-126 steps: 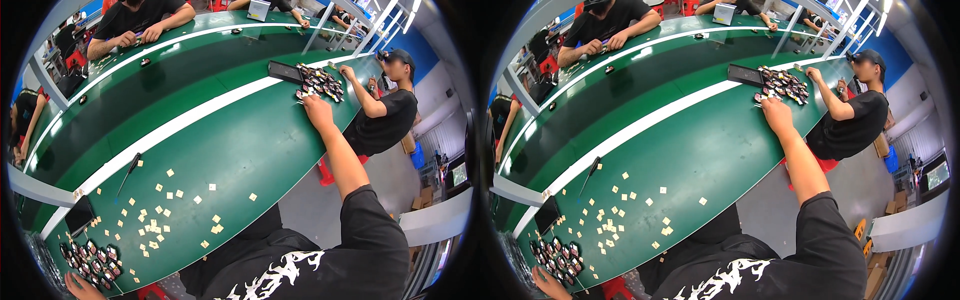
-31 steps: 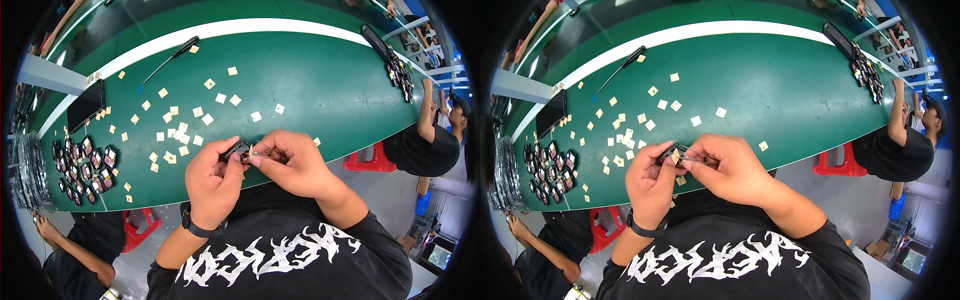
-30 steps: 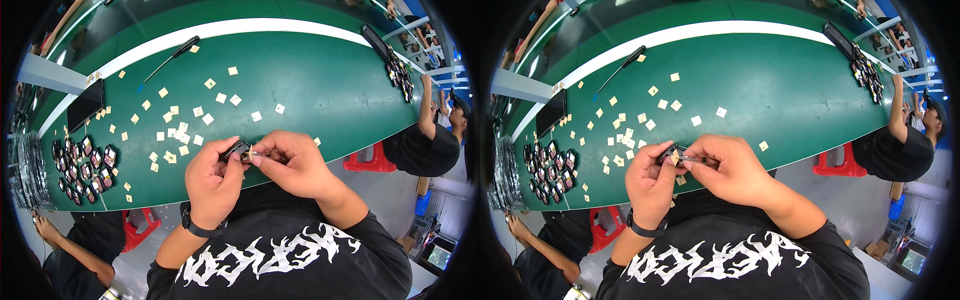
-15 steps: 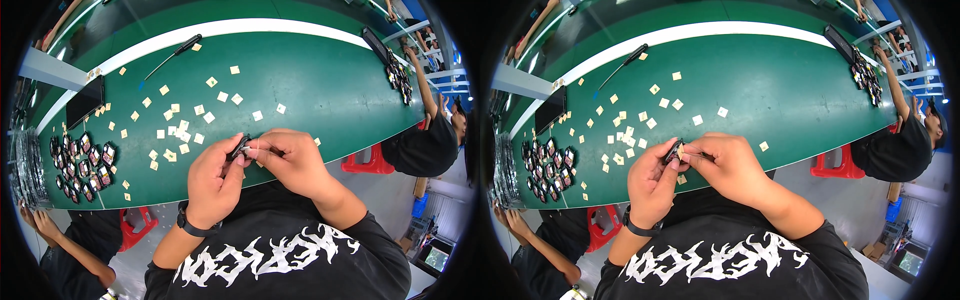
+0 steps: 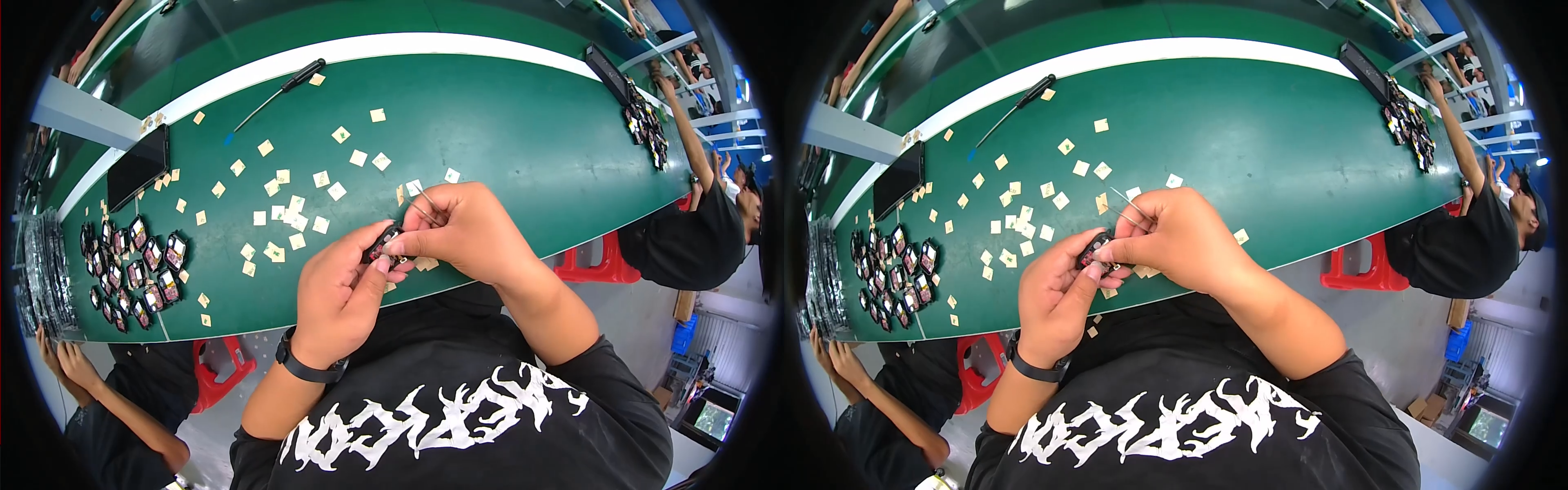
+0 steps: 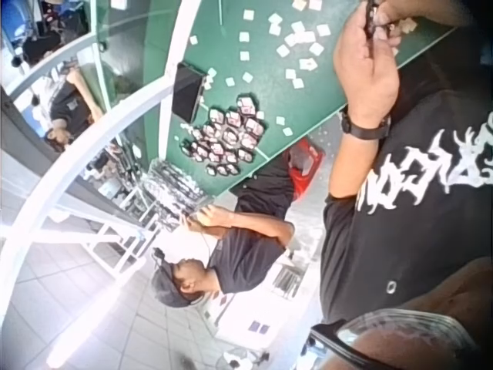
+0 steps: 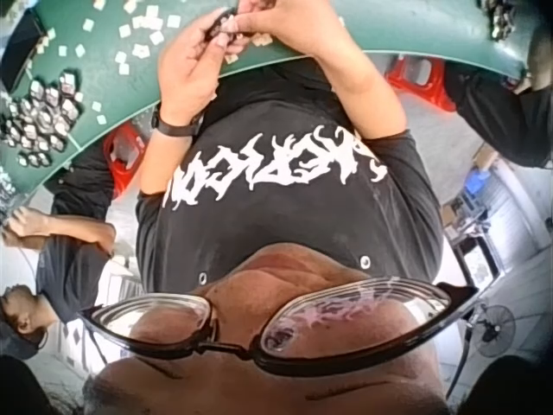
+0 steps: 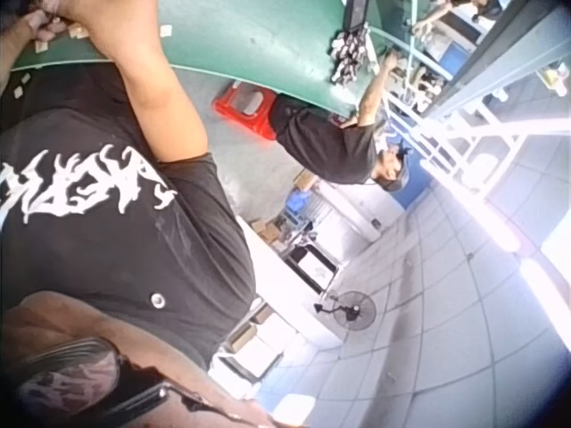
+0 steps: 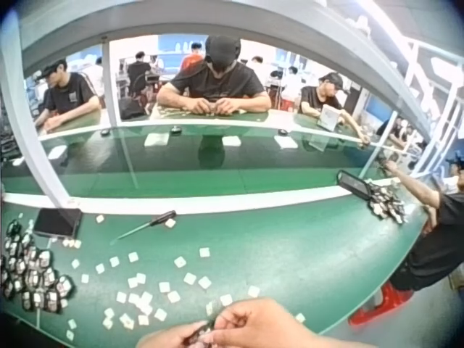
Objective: Assemble small electronic components by placing batteries into housings and applying adhesive strips.
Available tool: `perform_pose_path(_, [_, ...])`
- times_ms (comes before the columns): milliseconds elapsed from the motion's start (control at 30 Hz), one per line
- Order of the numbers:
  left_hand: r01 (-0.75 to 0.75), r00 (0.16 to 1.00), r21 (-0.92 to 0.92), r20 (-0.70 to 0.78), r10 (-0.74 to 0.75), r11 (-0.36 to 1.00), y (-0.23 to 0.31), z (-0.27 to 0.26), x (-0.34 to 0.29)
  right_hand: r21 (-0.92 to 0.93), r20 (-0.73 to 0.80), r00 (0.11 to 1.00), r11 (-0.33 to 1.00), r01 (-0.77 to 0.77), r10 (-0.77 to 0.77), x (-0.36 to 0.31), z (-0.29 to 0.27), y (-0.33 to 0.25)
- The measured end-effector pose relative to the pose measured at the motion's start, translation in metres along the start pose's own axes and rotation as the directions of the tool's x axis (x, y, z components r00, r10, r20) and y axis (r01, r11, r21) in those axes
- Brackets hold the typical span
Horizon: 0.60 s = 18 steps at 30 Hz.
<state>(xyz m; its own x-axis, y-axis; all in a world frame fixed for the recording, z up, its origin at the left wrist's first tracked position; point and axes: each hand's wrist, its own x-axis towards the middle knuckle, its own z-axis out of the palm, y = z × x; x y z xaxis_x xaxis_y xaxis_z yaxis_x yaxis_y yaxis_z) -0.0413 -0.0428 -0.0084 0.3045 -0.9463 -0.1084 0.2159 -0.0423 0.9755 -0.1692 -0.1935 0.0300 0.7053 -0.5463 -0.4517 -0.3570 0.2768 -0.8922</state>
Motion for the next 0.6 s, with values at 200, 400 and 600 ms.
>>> perform_pose_path(200, [0.049, 0.998, -0.014, -0.036, -0.050, 0.999, 0.005, 0.004, -0.001, -0.191, -0.009, 1.000, 0.981, 0.019, -0.021, 0.002, -0.001, 0.006])
perform_pose_path(400, [0.104, 0.985, -0.087, -0.126, -0.114, 0.991, 0.009, 0.009, 0.002, -0.044, 0.004, 0.999, 0.998, 0.041, -0.041, -0.003, -0.005, 0.011])
perform_pose_path(600, [0.149, 0.984, -0.101, -0.081, -0.158, 0.984, 0.010, 0.005, 0.002, -0.011, 0.038, 0.991, 0.991, 0.130, -0.130, -0.005, 0.000, 0.021])
